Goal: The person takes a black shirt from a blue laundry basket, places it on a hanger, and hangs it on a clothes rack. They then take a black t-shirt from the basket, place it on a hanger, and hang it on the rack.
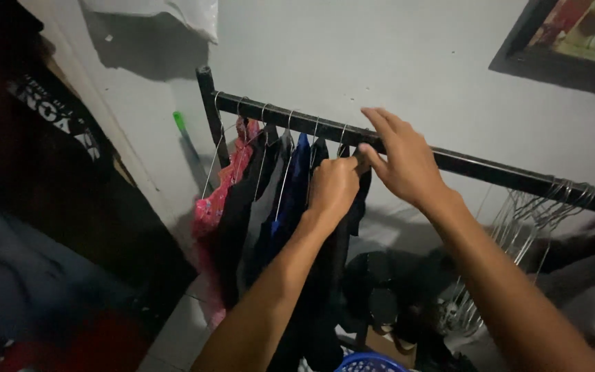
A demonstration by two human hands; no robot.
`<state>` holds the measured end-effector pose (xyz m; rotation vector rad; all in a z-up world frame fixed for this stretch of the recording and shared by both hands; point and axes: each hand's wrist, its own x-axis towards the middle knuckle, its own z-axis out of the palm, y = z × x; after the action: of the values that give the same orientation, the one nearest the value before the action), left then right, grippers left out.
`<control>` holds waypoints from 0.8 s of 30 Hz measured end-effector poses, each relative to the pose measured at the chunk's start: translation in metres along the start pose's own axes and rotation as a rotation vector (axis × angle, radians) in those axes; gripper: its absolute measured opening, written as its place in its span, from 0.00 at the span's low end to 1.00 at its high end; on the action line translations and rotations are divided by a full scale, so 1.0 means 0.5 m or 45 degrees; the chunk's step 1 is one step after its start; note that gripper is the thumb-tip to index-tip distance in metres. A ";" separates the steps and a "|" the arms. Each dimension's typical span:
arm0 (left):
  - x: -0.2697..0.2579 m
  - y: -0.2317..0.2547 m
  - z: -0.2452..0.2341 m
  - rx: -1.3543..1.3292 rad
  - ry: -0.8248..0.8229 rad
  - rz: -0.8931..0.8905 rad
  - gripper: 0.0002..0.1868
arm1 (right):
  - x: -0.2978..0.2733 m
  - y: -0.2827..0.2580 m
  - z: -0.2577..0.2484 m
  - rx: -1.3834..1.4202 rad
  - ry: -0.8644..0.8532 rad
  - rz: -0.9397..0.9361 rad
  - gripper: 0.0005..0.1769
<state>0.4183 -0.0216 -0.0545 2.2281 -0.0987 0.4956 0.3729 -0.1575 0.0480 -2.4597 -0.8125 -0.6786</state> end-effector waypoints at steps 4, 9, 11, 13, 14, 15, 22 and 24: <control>-0.017 0.057 -0.067 -0.082 -0.060 0.026 0.14 | 0.022 0.032 0.041 -0.262 0.018 0.034 0.18; -0.023 0.062 -0.082 -0.135 -0.126 -0.006 0.15 | 0.025 0.028 0.037 -0.140 0.032 0.185 0.17; -0.025 0.032 -0.060 0.075 0.003 0.301 0.07 | 0.023 0.021 0.037 -0.105 0.064 0.131 0.17; -0.042 0.014 -0.042 -0.055 0.042 0.351 0.06 | 0.018 0.025 0.042 -0.074 0.071 0.136 0.17; -0.045 0.007 -0.034 -0.180 0.106 0.402 0.11 | 0.020 0.029 0.043 -0.041 0.087 0.118 0.17; -0.074 0.015 -0.052 -0.183 0.090 0.401 0.11 | 0.020 0.026 0.044 -0.043 0.084 0.133 0.17; -0.305 0.042 -0.075 -0.251 -0.256 0.248 0.38 | 0.015 0.031 0.049 -0.022 0.191 -0.103 0.22; -0.350 0.000 -0.030 -0.198 -0.355 0.140 0.51 | 0.011 0.044 0.050 -0.023 0.199 -0.242 0.36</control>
<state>0.2528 -0.0267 -0.1129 2.1333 -0.3940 0.2240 0.3986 -0.1571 0.0259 -2.3290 -0.9891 -0.9377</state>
